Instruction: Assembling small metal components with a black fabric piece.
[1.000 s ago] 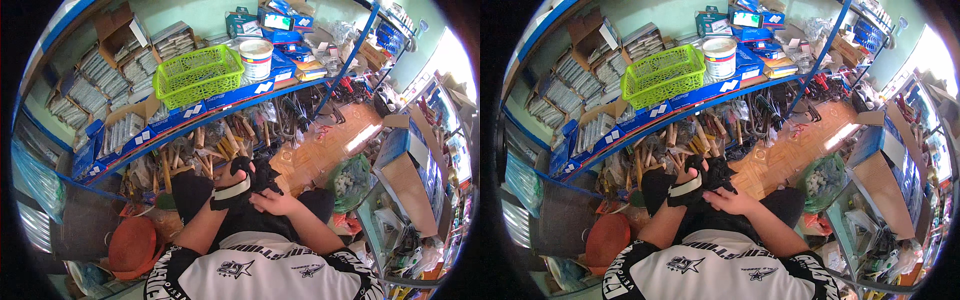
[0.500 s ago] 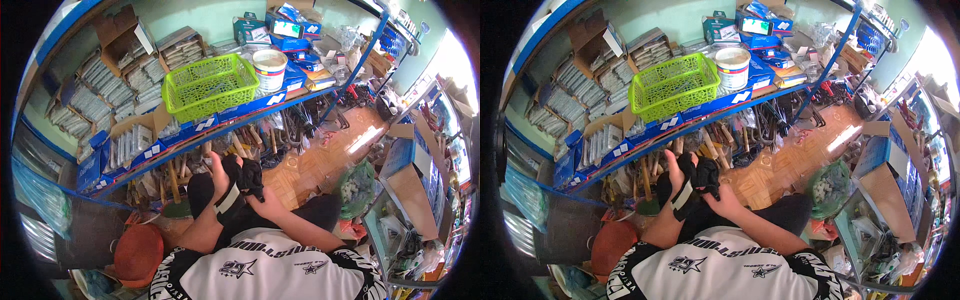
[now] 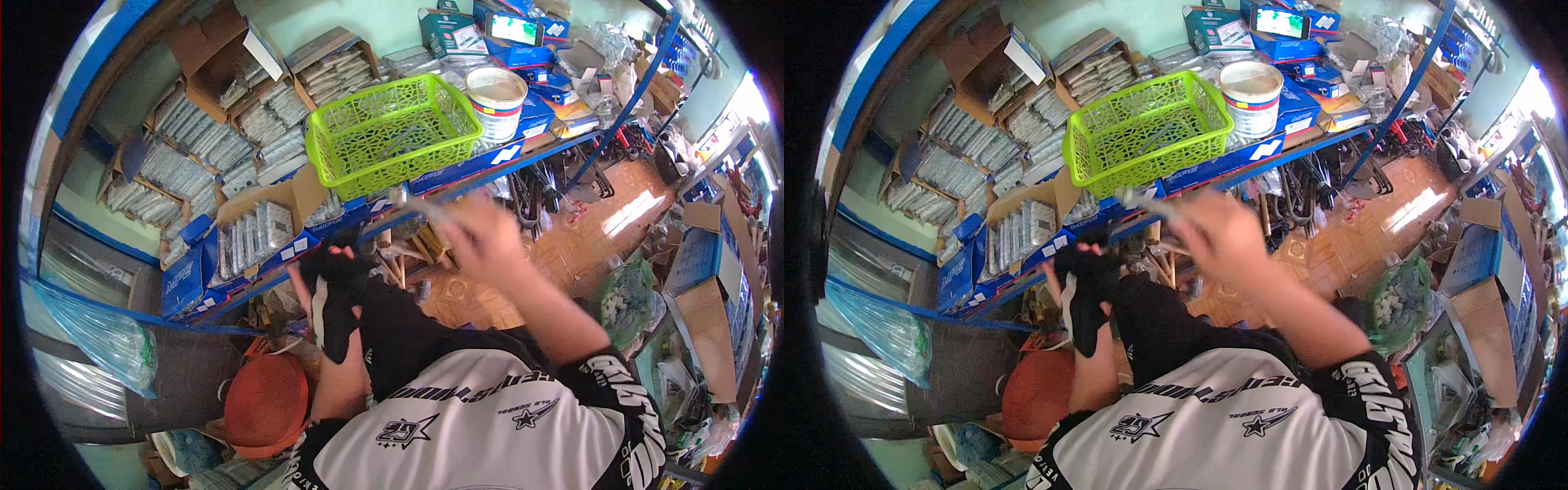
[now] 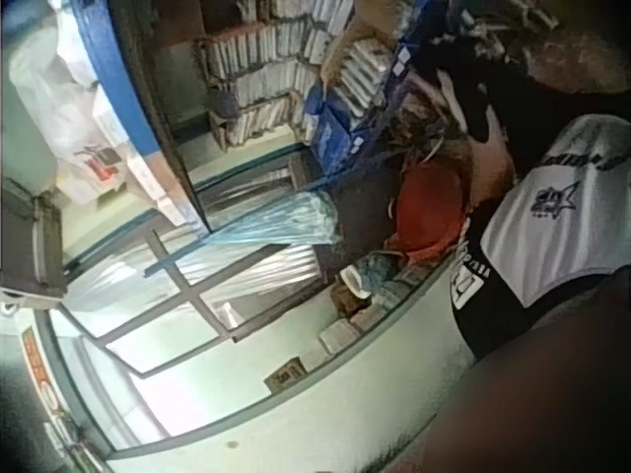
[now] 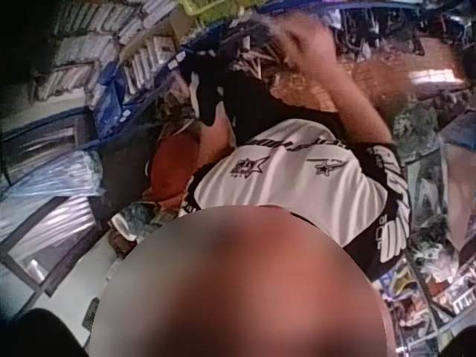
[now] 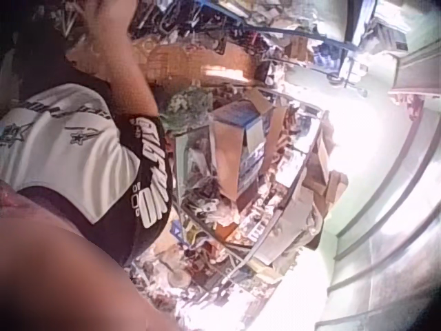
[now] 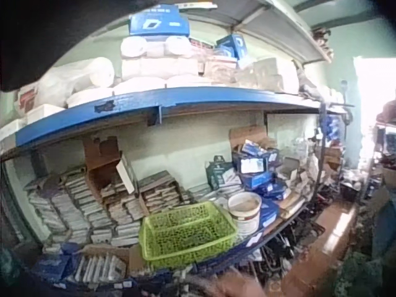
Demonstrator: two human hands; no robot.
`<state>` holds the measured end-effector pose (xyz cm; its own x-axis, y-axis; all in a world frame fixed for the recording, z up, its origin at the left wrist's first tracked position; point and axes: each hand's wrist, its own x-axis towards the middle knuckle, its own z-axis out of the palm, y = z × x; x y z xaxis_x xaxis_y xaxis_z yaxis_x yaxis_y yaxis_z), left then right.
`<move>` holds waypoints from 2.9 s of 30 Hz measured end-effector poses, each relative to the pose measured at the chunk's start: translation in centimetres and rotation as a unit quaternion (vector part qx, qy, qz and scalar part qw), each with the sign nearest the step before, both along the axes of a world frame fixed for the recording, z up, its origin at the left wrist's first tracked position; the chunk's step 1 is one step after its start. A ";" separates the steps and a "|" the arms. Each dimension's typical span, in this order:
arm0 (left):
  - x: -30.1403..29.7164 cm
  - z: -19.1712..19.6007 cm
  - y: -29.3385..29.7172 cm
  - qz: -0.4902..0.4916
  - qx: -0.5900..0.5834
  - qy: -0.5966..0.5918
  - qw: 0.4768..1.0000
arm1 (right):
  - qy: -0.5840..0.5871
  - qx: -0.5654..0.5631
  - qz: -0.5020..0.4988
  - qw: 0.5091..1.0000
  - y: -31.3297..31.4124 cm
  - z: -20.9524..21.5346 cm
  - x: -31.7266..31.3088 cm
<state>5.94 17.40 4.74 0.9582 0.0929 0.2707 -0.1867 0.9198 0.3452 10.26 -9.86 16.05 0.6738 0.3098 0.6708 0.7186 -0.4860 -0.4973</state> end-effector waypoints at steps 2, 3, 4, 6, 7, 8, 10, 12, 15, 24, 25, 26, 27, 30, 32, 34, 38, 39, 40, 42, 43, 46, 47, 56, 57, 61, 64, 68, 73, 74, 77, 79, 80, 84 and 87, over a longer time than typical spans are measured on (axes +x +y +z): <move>-2.8 -0.9 0.0 0.113 0.098 0.008 0.989 | 0.030 -0.044 -0.054 0.997 -0.7 2.4 4.1; -4.1 -0.7 0.2 0.235 0.194 0.016 0.952 | 0.025 -0.107 -0.083 0.990 -0.6 2.9 6.1; -3.9 -0.5 0.3 0.236 0.197 0.010 0.951 | 0.021 -0.102 -0.083 0.991 -0.3 3.2 7.9; -2.2 -0.4 0.3 0.222 0.184 0.012 0.957 | 0.014 -0.210 -0.083 0.974 0.0 2.7 11.5; -1.4 0.0 0.9 0.216 0.179 0.012 0.960 | 0.011 -0.207 -0.093 0.974 0.2 2.5 12.9; -1.7 0.1 2.5 0.213 0.174 0.015 0.961 | -0.023 -0.167 -0.054 0.984 0.7 2.2 14.2; -4.6 -0.9 3.0 0.208 0.164 0.024 0.964 | -0.058 -0.125 -0.017 0.990 0.1 2.4 15.9; -6.1 -1.3 4.6 0.206 0.154 0.034 0.966 | -0.068 -0.084 -0.051 0.993 -1.5 3.3 17.8; -6.7 -1.3 6.4 0.208 0.130 0.051 0.968 | 0.084 -0.157 -0.208 0.962 -6.1 4.3 21.7; -10.5 -3.1 5.6 0.206 0.079 0.124 0.967 | 0.382 -0.455 0.063 0.802 -7.3 4.2 31.9; -10.2 -2.8 5.6 0.203 0.072 0.131 0.968 | 0.423 -0.479 0.080 0.765 -7.6 3.6 32.9; -8.5 -2.2 6.2 0.199 0.065 0.138 0.968 | 0.424 -0.478 0.076 0.765 -8.4 3.1 33.8; -9.0 -2.2 6.8 0.206 0.059 0.148 0.965 | 0.367 -0.520 0.057 0.769 -7.4 3.0 33.9; -9.0 1.8 4.0 0.187 0.112 0.116 0.969 | 0.330 -0.543 0.002 0.772 -7.9 1.9 35.4; -9.2 3.9 2.6 0.293 0.301 0.089 0.903 | 0.350 -0.529 -0.022 0.773 -7.6 1.4 35.8; -10.0 5.7 1.6 0.306 0.298 0.081 0.900 | 0.384 -0.525 -0.037 0.759 -6.9 1.2 35.7; -9.5 6.8 2.0 0.408 0.476 0.115 0.771 | 0.303 -0.584 -0.101 0.747 -10.2 0.8 36.7; -10.8 7.2 2.3 0.403 0.440 0.129 0.792 | 0.296 -0.559 -0.084 0.770 -6.6 1.9 34.5; -11.5 7.6 2.4 0.389 0.399 0.129 0.820 | 0.292 -0.529 -0.082 0.792 -5.1 3.2 32.8; -11.3 7.3 3.2 0.357 0.421 0.108 0.827 | 0.260 -0.567 -0.085 0.777 -6.5 4.0 32.6; -11.2 7.3 3.6 0.327 0.443 0.091 0.830 | 0.228 -0.604 -0.082 0.759 -7.2 4.3 32.5; -11.9 9.3 3.7 0.287 0.703 0.122 0.639 | 0.285 -0.642 -0.107 0.703 -6.8 6.6 31.3; -12.0 9.8 3.9 0.287 0.703 0.125 0.639 | 0.285 -0.644 -0.104 0.703 -6.8 7.9 30.3; -8.5 9.2 6.5 0.499 0.668 -0.024 0.551 | 0.075 -0.183 -0.029 0.980 -14.1 13.0 22.6; -7.6 9.7 5.1 0.501 0.667 -0.021 0.551 | 0.074 -0.185 -0.025 0.980 -14.3 12.3 21.1; -3.5 7.2 1.8 0.656 0.415 0.056 0.628 | 0.209 0.244 0.052 0.946 -13.7 7.2 12.9; -1.4 1.6 4.3 0.653 0.435 0.138 0.604 | 0.432 0.438 0.217 0.758 -12.5 0.2 7.9; -0.8 4.3 -3.5 0.234 0.237 0.196 0.922 | 0.579 0.448 0.281 0.621 -9.8 -8.0 2.0; -0.1 5.4 -11.4 0.184 0.326 0.192 0.907 | 0.495 0.501 0.277 0.654 -8.1 -7.8 -1.4; 0.0 5.0 -11.6 0.182 0.410 0.171 0.877 | 0.459 0.487 0.268 0.693 -8.2 -7.2 -1.7; -0.2 5.5 -12.4 0.168 0.613 0.118 0.763 | 0.390 0.466 0.213 0.765 -8.6 -5.9 -2.7; -1.5 8.6 -14.4 0.119 0.699 0.120 0.695 | 0.359 0.457 0.169 0.796 -8.8 -5.7 -3.2; -1.1 7.3 -14.9 0.122 0.699 0.121 0.695 | 0.351 0.459 0.166 0.799 -8.7 -5.7 -3.3; -1.2 6.2 -18.5 0.014 0.447 0.082 0.890 | 0.315 0.525 0.178 0.771 -7.6 -4.3 -4.2; -1.4 7.1 -20.4 0.018 0.450 0.081 0.889 | 0.269 0.500 0.147 0.810 -7.5 -5.3 -4.3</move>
<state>4.59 -3.04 11.85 0.9921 -0.0610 0.1092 -0.0906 0.2519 0.9635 5.91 -17.35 10.75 0.9475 -0.0077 0.3195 0.2793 0.5060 -0.8160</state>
